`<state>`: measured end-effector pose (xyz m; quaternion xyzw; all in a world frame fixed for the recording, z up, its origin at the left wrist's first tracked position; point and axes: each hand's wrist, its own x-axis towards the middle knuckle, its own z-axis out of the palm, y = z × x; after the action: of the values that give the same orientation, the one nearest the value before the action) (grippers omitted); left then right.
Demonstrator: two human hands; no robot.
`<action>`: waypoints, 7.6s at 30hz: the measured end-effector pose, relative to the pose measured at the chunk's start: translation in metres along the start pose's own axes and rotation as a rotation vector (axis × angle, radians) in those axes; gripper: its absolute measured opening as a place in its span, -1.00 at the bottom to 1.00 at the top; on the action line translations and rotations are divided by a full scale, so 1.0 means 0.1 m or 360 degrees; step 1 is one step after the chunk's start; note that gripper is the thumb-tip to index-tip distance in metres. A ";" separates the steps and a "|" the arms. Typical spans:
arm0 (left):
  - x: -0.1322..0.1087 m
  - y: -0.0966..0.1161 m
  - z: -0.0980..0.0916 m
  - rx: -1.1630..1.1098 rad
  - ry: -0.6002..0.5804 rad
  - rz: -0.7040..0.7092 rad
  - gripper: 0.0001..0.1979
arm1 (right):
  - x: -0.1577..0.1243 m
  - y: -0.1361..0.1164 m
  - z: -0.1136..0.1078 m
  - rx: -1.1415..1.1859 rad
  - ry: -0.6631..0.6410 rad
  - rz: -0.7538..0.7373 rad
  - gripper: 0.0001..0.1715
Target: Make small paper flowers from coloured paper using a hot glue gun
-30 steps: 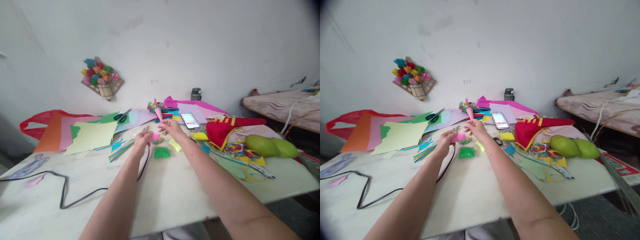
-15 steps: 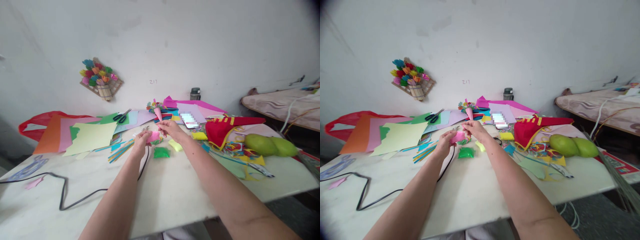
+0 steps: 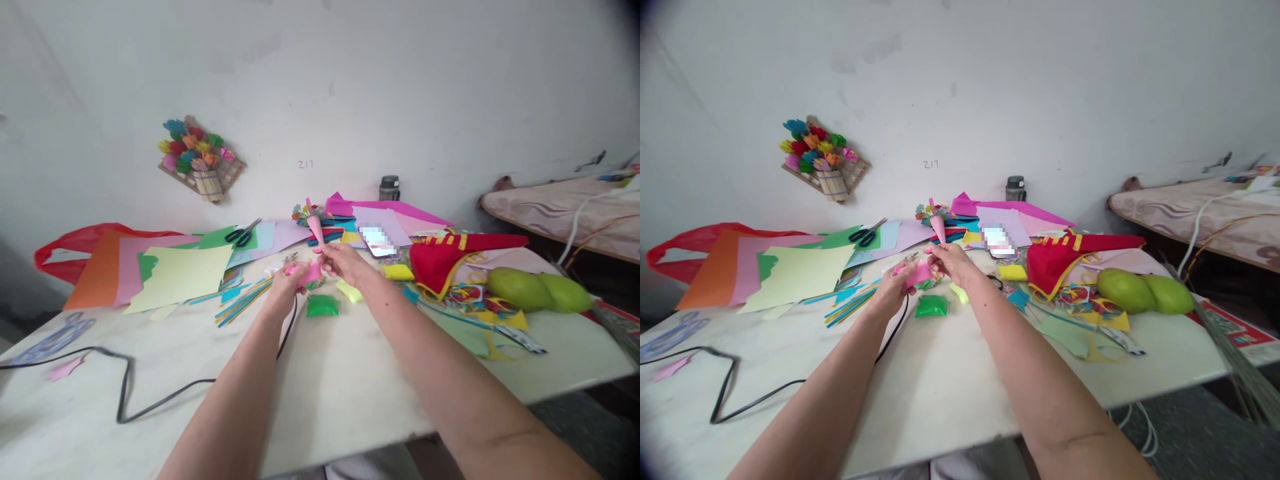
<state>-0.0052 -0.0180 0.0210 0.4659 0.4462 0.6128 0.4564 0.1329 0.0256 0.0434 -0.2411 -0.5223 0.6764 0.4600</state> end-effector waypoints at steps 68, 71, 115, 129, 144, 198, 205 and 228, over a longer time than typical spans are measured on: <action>-0.11 0.04 0.07 -0.0086 -0.0193 0.0129 -0.54 | 0.01 0.00 -0.18 -0.0221 -0.0321 -0.0028 -0.73; -0.11 0.05 0.08 -0.0120 -0.0194 0.0087 -0.55 | 0.00 0.00 -0.20 -0.0243 -0.0289 -0.0031 -0.72; 0.11 -0.07 -0.03 -0.0281 -0.0148 -0.0030 -0.70 | 0.05 -0.01 -0.22 -0.0666 0.0103 -0.0400 -0.75; 0.08 -0.15 0.00 0.0033 -0.0070 0.0232 -0.67 | 0.03 -0.01 -0.20 -0.0827 0.0071 -0.0240 -0.72; 0.06 -0.11 0.00 -0.0292 -0.0209 0.0039 -0.69 | 0.00 -0.04 -0.12 -0.1023 -0.0088 -0.0319 -0.69; -0.03 -0.04 0.02 -0.0221 -0.0305 -0.0079 -0.60 | 0.02 -0.01 -0.20 -0.0985 -0.0008 -0.0359 -0.68; -0.01 -0.06 0.01 -0.0312 -0.0309 -0.0078 -0.69 | 0.01 -0.01 -0.21 -0.0943 -0.0029 -0.0324 -0.69; 0.02 -0.04 -0.03 -0.0216 -0.0167 -0.0035 -0.46 | 0.12 -0.07 -0.84 -0.0672 0.1180 -0.0408 -0.79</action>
<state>-0.0074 -0.0154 0.0168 0.4604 0.3844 0.6113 0.5163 0.1976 0.0768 0.0235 -0.4893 -0.4744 0.3601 0.6371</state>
